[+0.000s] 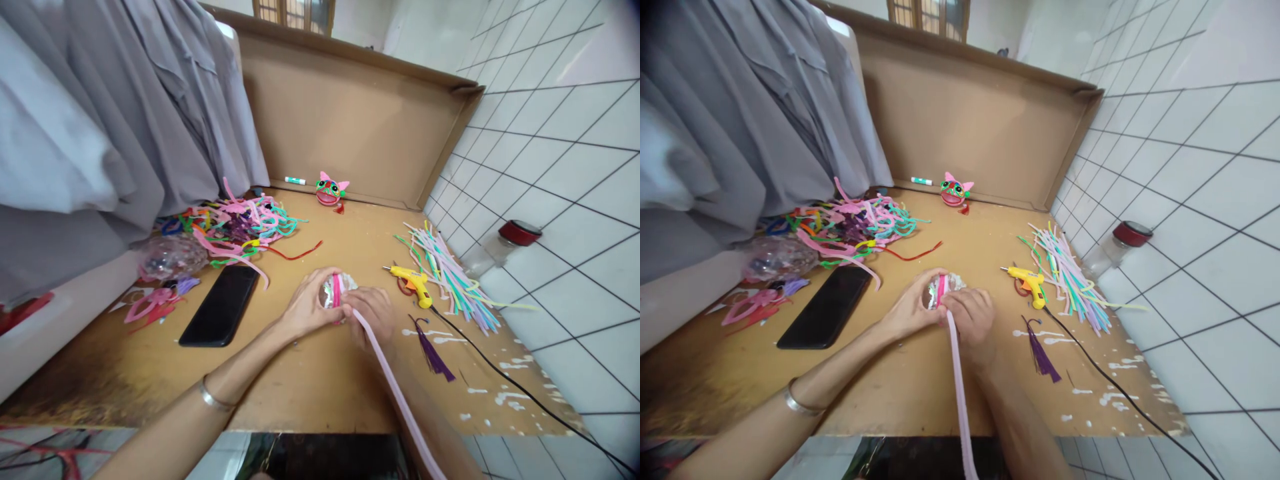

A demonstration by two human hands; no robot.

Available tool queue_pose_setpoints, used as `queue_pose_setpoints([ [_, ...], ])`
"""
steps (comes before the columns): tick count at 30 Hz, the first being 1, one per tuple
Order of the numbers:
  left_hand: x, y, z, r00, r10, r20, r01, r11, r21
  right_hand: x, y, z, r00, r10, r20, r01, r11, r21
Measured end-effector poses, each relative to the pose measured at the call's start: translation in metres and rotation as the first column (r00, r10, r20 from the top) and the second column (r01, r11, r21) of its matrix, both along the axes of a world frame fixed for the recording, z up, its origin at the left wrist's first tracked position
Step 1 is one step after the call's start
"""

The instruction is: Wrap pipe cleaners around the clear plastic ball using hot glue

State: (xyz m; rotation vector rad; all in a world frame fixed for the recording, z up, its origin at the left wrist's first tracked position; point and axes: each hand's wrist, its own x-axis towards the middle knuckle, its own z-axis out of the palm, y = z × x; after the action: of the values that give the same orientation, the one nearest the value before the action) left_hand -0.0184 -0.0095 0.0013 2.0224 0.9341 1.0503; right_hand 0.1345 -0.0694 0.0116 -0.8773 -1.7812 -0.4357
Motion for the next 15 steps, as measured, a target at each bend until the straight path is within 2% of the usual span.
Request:
queue_pose_setpoints([
  [10, 0.0006, -0.0003, 0.0014, 1.000, 0.002, -0.006, -0.002, 1.000, 0.004, 0.0024, 0.0010, -0.0006, 0.999, 0.007, 0.044, -0.007, 1.000, 0.011],
  [15, 0.0004, -0.0018, 0.0024, 1.000, 0.019, 0.005, -0.019, 0.998, -0.061, 0.0003, -0.0006, 0.0013, 1.000, 0.009, 0.023, -0.009, 1.000, 0.001],
])
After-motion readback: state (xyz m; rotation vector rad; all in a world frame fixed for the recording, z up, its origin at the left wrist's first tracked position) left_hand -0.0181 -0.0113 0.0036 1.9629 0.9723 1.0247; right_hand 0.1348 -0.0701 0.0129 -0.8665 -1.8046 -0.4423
